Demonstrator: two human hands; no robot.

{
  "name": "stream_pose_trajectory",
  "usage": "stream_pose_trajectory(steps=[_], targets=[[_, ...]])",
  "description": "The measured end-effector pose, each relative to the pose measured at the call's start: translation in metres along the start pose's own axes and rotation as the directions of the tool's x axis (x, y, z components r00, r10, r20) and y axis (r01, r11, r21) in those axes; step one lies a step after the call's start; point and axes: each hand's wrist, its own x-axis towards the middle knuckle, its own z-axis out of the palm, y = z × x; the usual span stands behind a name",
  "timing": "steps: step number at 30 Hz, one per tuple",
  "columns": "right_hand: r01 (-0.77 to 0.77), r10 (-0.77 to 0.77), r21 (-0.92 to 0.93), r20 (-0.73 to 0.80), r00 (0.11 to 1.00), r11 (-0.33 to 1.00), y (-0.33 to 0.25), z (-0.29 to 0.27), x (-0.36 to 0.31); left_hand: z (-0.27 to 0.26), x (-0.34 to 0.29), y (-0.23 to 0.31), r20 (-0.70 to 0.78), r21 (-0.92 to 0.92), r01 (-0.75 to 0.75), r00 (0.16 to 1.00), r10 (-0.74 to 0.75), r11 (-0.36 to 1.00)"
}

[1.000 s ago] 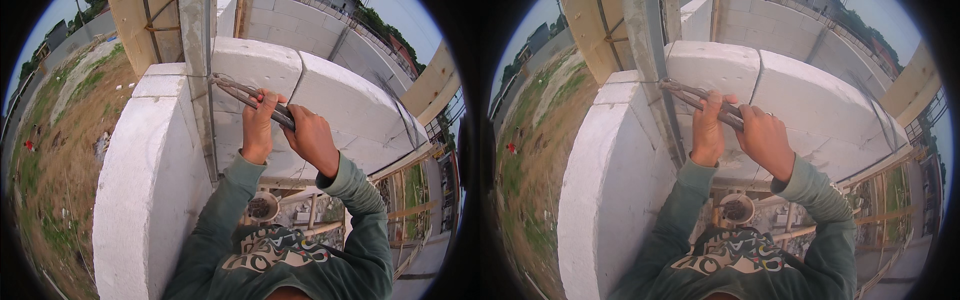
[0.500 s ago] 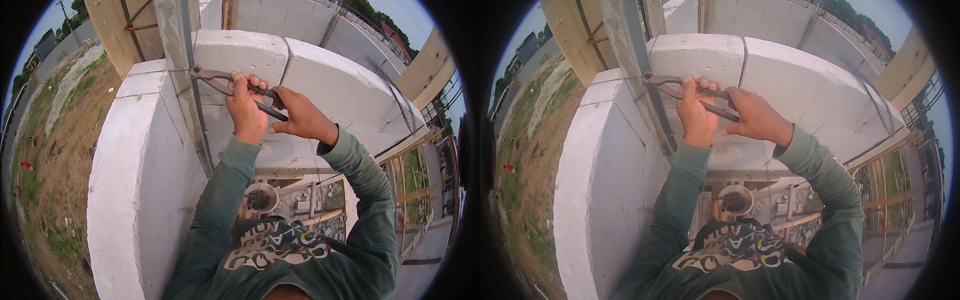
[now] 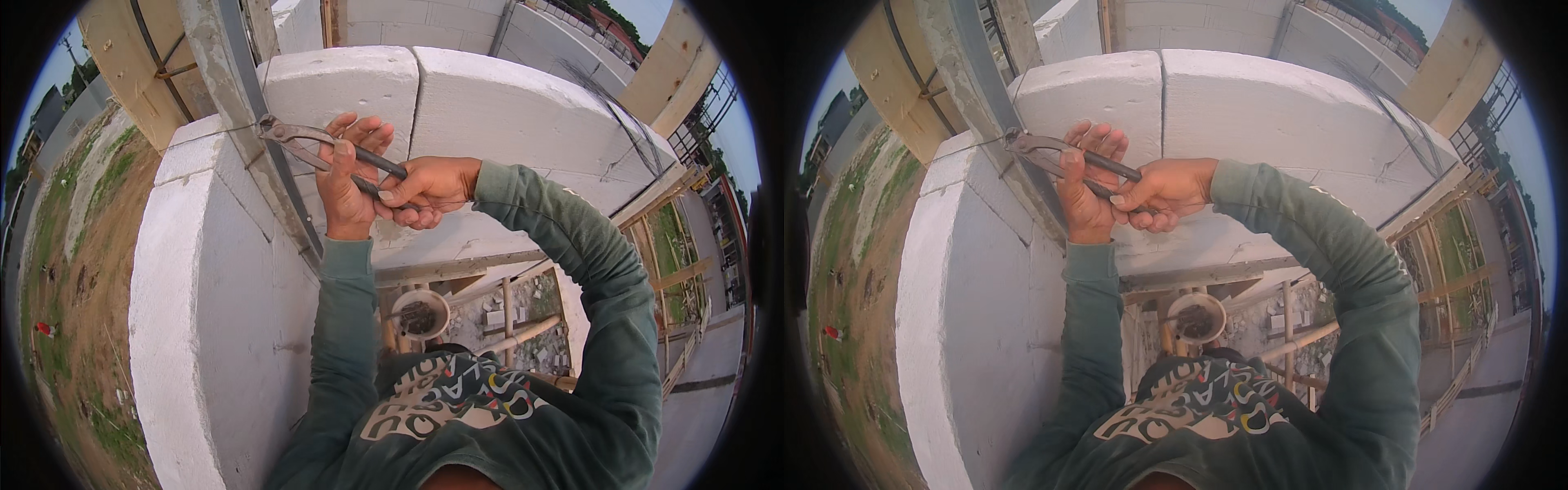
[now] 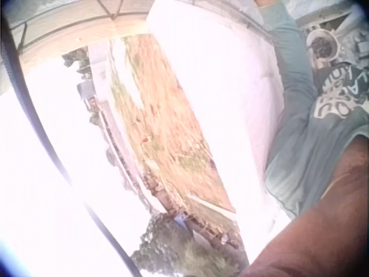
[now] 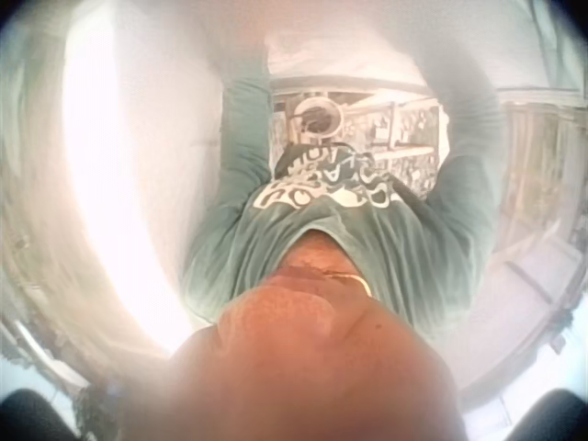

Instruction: The person secures a vertical metal stud to a white block wall using a hammer and nails, then ties the stud to a wooden frame with wire using pliers. The person repeatedly hammers nails into the stud and wall, then twists wire around the stud and frame to fasten them together.

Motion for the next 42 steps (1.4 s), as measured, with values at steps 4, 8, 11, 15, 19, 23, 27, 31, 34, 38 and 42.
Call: stream_pose_trajectory(steps=[4,8,11,15,19,23,27,31,34,38,42], targets=[[0.031,-0.073,-0.252,-0.156,0.985,0.967,0.008,0.007,-0.002,-0.001,0.001,0.004,-0.005,-0.168,0.095,0.995,-0.097,0.981],[-0.079,-0.637,-0.936,-0.293,0.713,0.342,0.023,0.023,-0.006,0.026,0.005,-0.007,-0.414,0.098,0.037,0.91,0.007,0.994],[-0.181,-0.763,-0.91,-0.411,0.499,0.372,0.022,0.03,-0.002,0.041,0.011,-0.014,-0.492,0.163,0.036,0.869,0.05,0.986],[-0.17,-0.602,-0.892,-0.413,0.683,0.419,0.001,0.012,-0.008,0.031,0.001,-0.008,-0.329,0.095,0.037,0.944,-0.003,0.995],[-0.02,0.009,-0.286,-0.041,0.999,0.958,-0.012,-0.016,-0.013,0.012,-0.014,-0.001,-0.087,-0.077,0.255,0.961,-0.262,0.964],[0.083,-0.083,-0.088,0.005,0.997,0.993,0.008,-0.017,-0.003,0.008,-0.009,0.001,-0.017,0.023,0.198,0.98,-0.198,0.98],[0.311,-0.425,-0.339,-0.344,0.837,0.888,0.034,0.002,0.006,0.01,-0.009,0.001,-0.354,0.447,0.308,0.923,-0.15,0.84],[0.219,-0.714,-0.736,-0.465,0.523,0.64,0.045,0.018,0.012,0.006,-0.012,-0.003,-0.141,0.454,0.123,0.988,-0.065,0.883],[0.333,-0.567,-0.544,-0.345,0.748,0.77,0.039,0.011,0.005,0.0,-0.011,-0.005,-0.176,0.255,0.062,0.984,-0.017,0.965],[0.294,-0.294,0.029,0.009,0.956,0.955,0.033,0.003,0.003,-0.007,-0.005,0.001,0.096,-0.067,0.154,0.984,-0.147,0.986],[0.387,-0.55,-0.406,-0.45,0.704,0.828,0.047,0.02,0.013,-0.001,-0.001,0.0,0.005,-0.05,0.117,0.993,-0.116,0.992]])
